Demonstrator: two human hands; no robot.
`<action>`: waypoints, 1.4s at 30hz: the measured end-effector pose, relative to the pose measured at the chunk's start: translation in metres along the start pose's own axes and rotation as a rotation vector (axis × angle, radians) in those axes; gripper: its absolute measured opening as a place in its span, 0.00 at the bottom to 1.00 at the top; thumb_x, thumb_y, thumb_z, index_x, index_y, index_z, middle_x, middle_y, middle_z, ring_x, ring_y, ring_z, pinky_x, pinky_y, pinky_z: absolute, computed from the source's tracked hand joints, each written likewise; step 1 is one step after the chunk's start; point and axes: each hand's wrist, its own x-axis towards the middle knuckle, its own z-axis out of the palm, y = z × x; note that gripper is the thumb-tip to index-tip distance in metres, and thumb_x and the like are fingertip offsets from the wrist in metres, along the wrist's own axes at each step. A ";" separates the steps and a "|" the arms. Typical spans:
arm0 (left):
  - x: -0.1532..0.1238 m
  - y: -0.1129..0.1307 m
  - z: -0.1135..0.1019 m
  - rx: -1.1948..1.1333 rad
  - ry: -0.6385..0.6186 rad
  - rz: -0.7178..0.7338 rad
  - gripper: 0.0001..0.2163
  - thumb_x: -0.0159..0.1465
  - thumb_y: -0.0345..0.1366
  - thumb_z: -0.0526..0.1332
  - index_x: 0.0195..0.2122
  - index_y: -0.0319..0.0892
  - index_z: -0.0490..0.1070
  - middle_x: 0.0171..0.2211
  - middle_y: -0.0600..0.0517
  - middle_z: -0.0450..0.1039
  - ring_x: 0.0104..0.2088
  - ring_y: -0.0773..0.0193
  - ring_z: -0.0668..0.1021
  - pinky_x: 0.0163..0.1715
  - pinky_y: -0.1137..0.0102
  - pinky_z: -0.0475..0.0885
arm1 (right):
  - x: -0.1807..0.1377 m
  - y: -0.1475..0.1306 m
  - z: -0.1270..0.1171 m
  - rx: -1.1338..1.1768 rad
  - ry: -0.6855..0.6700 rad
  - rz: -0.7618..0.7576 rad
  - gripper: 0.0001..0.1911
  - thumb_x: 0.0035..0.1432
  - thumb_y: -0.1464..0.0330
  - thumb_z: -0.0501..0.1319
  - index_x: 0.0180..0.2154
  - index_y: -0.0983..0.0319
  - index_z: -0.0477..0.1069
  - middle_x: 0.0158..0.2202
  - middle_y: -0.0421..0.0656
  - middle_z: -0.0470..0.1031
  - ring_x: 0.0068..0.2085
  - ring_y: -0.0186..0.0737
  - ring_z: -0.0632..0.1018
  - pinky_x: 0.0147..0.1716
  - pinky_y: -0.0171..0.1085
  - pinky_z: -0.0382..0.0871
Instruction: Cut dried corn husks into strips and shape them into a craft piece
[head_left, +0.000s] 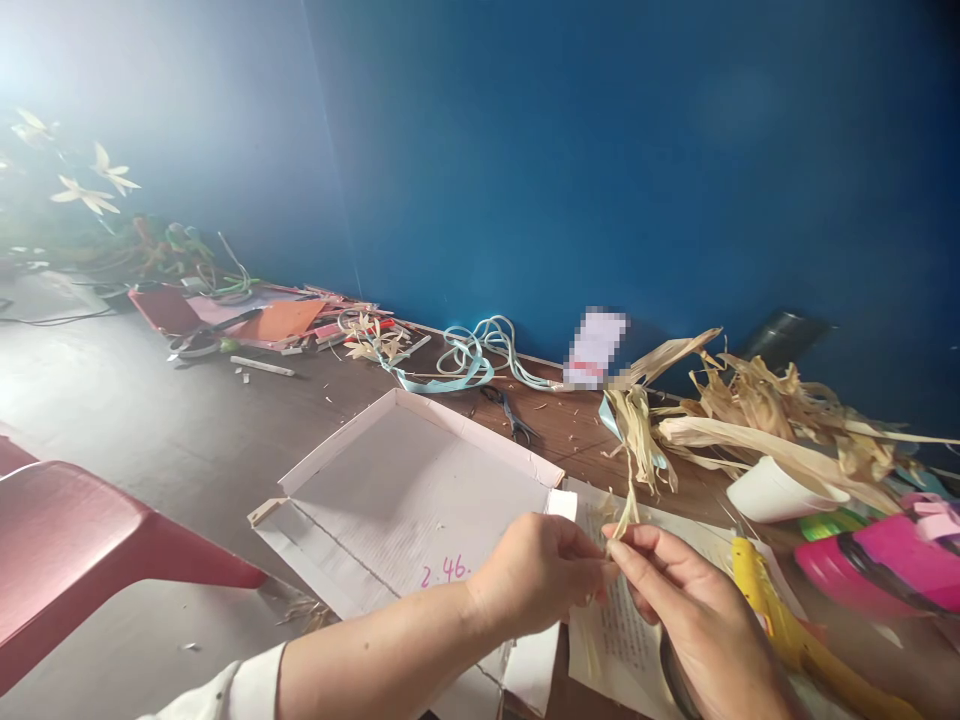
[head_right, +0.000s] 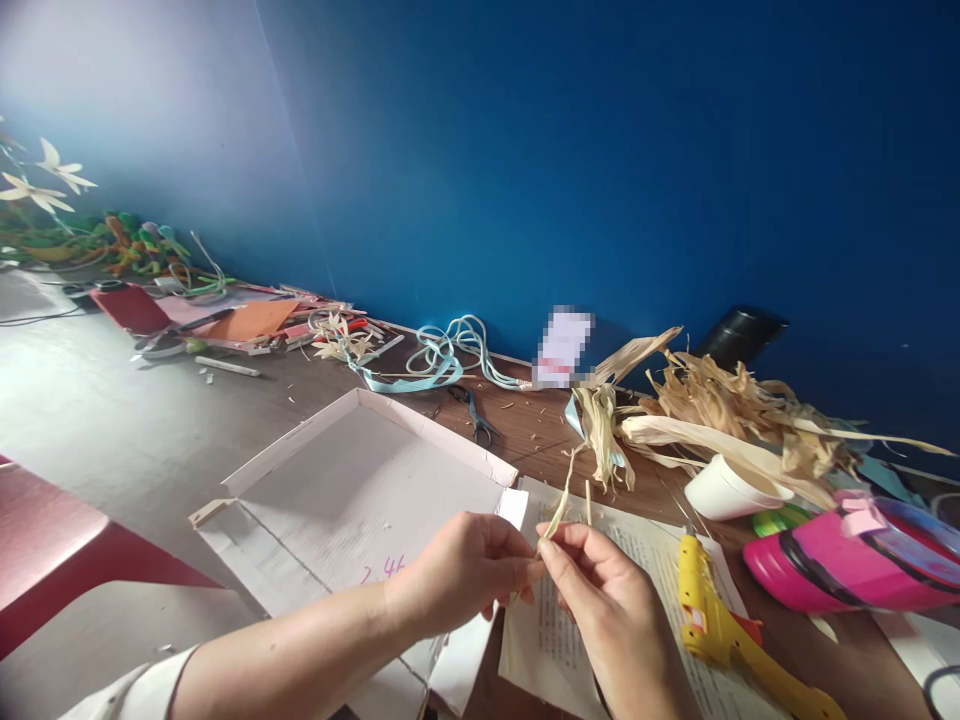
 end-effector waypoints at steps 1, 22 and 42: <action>0.004 0.005 -0.002 0.042 0.012 0.024 0.12 0.57 0.43 0.62 0.31 0.38 0.73 0.25 0.53 0.72 0.23 0.70 0.68 0.21 0.75 0.62 | 0.004 -0.003 0.000 0.006 -0.001 -0.001 0.21 0.47 0.52 0.71 0.37 0.60 0.78 0.20 0.35 0.68 0.22 0.30 0.62 0.20 0.29 0.57; 0.056 0.002 -0.011 0.242 0.255 0.188 0.07 0.56 0.37 0.60 0.26 0.38 0.72 0.22 0.55 0.68 0.23 0.70 0.66 0.25 0.74 0.59 | 0.060 0.015 0.004 -0.185 0.098 -0.249 0.21 0.54 0.50 0.65 0.39 0.61 0.79 0.25 0.39 0.74 0.28 0.39 0.73 0.26 0.33 0.69; 0.054 0.003 -0.008 0.172 0.149 0.075 0.08 0.55 0.38 0.59 0.29 0.39 0.73 0.21 0.55 0.68 0.23 0.68 0.67 0.23 0.73 0.60 | 0.057 0.019 0.000 -0.272 0.131 -0.260 0.19 0.53 0.50 0.65 0.35 0.58 0.78 0.24 0.40 0.77 0.26 0.40 0.75 0.29 0.33 0.74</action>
